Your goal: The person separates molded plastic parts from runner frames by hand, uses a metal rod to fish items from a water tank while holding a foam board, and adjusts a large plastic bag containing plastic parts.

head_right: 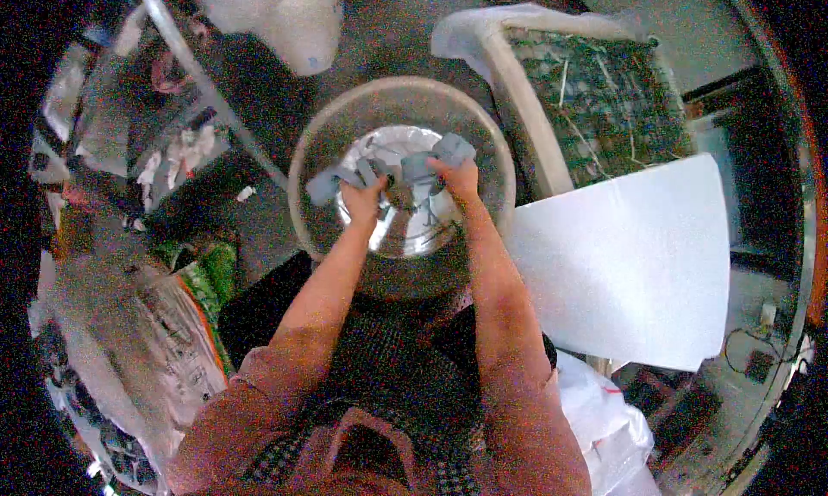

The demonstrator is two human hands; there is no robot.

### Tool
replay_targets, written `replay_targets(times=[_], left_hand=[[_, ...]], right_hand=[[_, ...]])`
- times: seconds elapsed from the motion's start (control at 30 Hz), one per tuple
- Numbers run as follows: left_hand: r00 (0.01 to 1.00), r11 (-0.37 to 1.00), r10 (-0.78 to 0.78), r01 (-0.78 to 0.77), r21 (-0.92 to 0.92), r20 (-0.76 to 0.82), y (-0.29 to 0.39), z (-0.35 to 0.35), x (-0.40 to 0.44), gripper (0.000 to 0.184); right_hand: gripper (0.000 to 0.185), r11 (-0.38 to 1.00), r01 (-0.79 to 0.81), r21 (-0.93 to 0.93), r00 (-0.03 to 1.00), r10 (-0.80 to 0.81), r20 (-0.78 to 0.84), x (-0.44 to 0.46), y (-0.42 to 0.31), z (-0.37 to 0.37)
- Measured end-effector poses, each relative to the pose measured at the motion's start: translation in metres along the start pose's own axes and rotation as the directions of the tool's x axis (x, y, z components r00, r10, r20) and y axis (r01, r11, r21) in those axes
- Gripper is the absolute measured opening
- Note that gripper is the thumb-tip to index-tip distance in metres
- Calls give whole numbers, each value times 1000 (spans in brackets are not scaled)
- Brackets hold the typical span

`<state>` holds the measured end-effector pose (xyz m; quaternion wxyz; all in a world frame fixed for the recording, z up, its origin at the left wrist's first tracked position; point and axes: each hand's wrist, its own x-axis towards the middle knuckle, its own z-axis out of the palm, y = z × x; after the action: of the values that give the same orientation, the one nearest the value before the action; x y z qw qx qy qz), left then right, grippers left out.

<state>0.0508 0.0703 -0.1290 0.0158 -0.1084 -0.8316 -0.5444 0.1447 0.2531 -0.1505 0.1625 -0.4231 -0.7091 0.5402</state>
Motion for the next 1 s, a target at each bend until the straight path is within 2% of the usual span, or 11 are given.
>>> replay_targets(times=[0.03, 0.07, 0.1, 0.2, 0.33, 0.47, 0.6, 0.67, 0.73, 0.87, 1.0], left_hand=[[901, 862, -431, 426, -276, 46, 22, -10, 15, 69], [634, 486, -742, 733, -477, 217, 45, -24, 25, 65], [577, 231, -639, 775, -589, 509, 49, -41, 33, 46], [550, 229, -407, 835, -501, 730, 55, -65, 46, 30], [512, 395, -196, 822, -411, 836, 134, -101, 19, 24], [451, 298, -132, 867, -399, 883, 171, -107, -5, 29], [531, 325, -124, 820, -471, 838, 170, -104, -28, 35], [584, 332, -3, 766, -550, 811, 172, -110, -30, 43], [635, 439, 69, 673, -595, 770, 176, -112, -29, 53], [566, 518, -63, 722, -458, 822, 184, -120, -19, 64], [561, 518, -83, 730, -445, 824, 163, -102, -11, 57]], right_hand=[[61, 997, 18, 81, 996, -11, -86, -6, -17, -1], [62, 986, 43, 163, 985, -14, -172, -13, -34, -5], [62, 982, 69, 174, 982, -37, -186, -17, -49, -9], [69, 978, 98, 186, 994, -105, 26, -32, -92, -21], [64, 943, 330, 39, 941, -332, 62, -93, -155, -16], [55, 925, 359, 125, 933, -361, -9, -174, -190, -3], [47, 958, 279, 60, 959, -281, 38, -189, -182, -6], [46, 657, 717, -234, 690, -716, 104, -188, -183, -7], [46, 608, 714, -347, 670, -737, 89, -189, -182, -6], [50, 508, 634, -583, 647, -762, 39, -210, -219, -15], [55, 563, 675, -477, 652, -758, 26, -189, -197, -8]])
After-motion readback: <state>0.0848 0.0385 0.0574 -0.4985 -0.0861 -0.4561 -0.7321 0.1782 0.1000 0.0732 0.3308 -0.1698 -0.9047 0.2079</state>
